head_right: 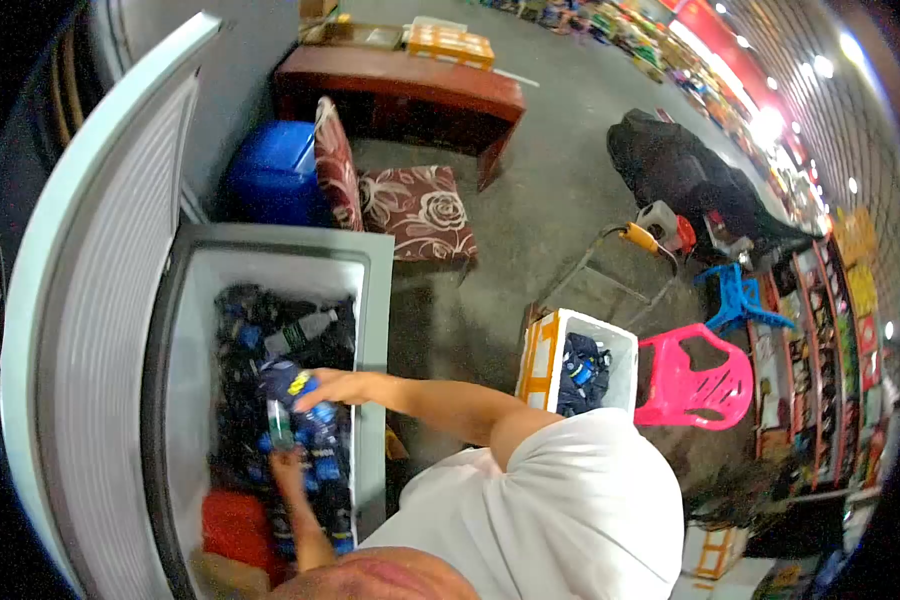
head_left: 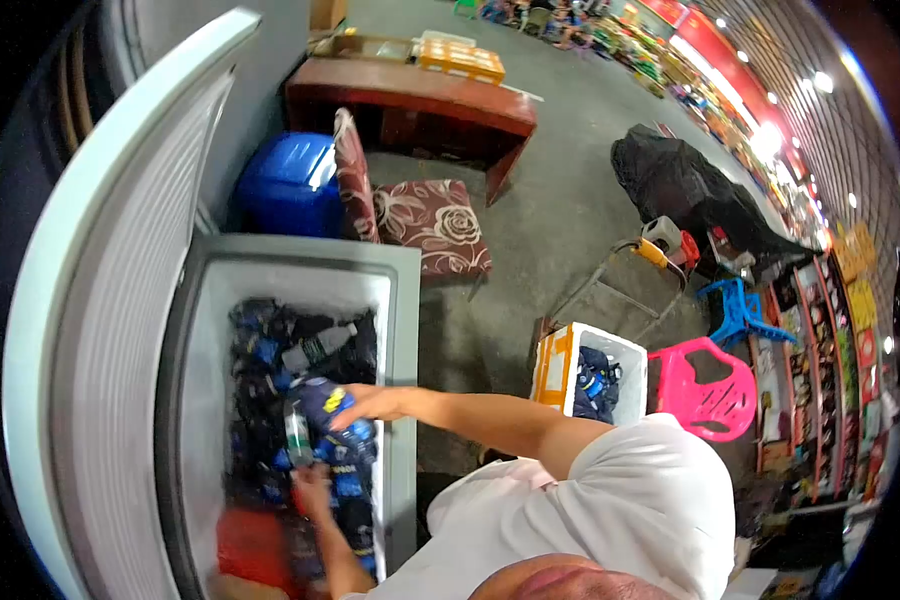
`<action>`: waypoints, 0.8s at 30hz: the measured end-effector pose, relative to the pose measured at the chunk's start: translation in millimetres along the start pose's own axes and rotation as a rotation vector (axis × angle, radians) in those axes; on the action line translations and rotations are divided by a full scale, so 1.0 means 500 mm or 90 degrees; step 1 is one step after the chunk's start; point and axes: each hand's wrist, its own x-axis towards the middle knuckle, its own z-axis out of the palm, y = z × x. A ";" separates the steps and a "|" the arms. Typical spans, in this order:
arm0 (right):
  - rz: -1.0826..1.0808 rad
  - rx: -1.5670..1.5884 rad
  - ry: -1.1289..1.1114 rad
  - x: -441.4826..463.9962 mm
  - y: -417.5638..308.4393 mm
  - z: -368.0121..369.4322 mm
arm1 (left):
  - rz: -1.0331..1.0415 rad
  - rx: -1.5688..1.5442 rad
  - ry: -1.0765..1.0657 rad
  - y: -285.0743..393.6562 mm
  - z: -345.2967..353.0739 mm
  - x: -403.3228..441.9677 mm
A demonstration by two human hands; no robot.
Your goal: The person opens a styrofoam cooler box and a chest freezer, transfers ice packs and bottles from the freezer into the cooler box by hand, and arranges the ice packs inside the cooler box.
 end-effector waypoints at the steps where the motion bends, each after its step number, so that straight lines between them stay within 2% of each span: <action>1: 0.050 0.085 0.046 -0.047 -0.014 -0.031 | 0.022 -0.044 -0.010 -0.015 0.070 -0.013; 2: -0.006 0.150 0.066 -0.107 -0.024 -0.063 | -0.029 0.260 -0.009 -0.034 0.126 -0.025; 3: -0.055 0.189 0.074 -0.167 -0.023 -0.101 | 0.021 0.330 0.012 -0.044 0.161 -0.037; 5: -0.080 0.143 0.187 -0.309 -0.017 -0.165 | -0.091 0.369 0.002 -0.011 0.183 -0.049; 6: -0.116 0.181 0.187 -0.387 -0.008 -0.193 | -0.100 0.407 0.006 -0.012 0.193 -0.041; 8: -0.088 0.288 0.465 -0.520 0.079 -0.258 | -0.120 0.452 -0.010 -0.006 0.187 -0.032; 9: -0.126 0.348 0.541 -0.588 0.115 -0.274 | -0.129 0.457 -0.033 0.021 0.175 -0.036; 10: -0.133 0.404 0.618 -0.651 0.164 -0.293 | -0.058 0.413 -0.026 0.019 0.152 -0.034; 11: -0.138 0.464 0.693 -0.713 0.224 -0.315 | -0.122 0.388 -0.005 0.030 0.137 -0.027; 13: -0.245 0.589 0.695 -0.835 0.358 -0.360 | -0.019 0.144 0.010 0.040 0.097 -0.020; 15: -0.265 0.766 0.827 -0.941 0.530 -0.411 | -0.129 -0.055 0.039 0.096 0.053 -0.028; 17: -0.306 0.896 0.882 -0.978 0.643 -0.428 | -0.085 0.013 0.200 0.211 0.023 -0.055; 19: -0.270 0.938 0.959 -1.029 0.797 -0.474 | 0.044 -0.116 0.062 0.396 0.037 -0.130; 21: -0.084 1.019 1.074 -1.043 0.870 -0.502 | 0.060 -0.105 -0.014 0.601 0.103 -0.225; 23: -0.036 1.111 1.121 -1.058 0.910 -0.537 | 0.086 -0.125 -0.121 0.735 0.216 -0.284; 24: -0.047 1.156 1.064 -1.067 0.933 -0.550 | 0.114 -0.109 -0.196 0.762 0.277 -0.282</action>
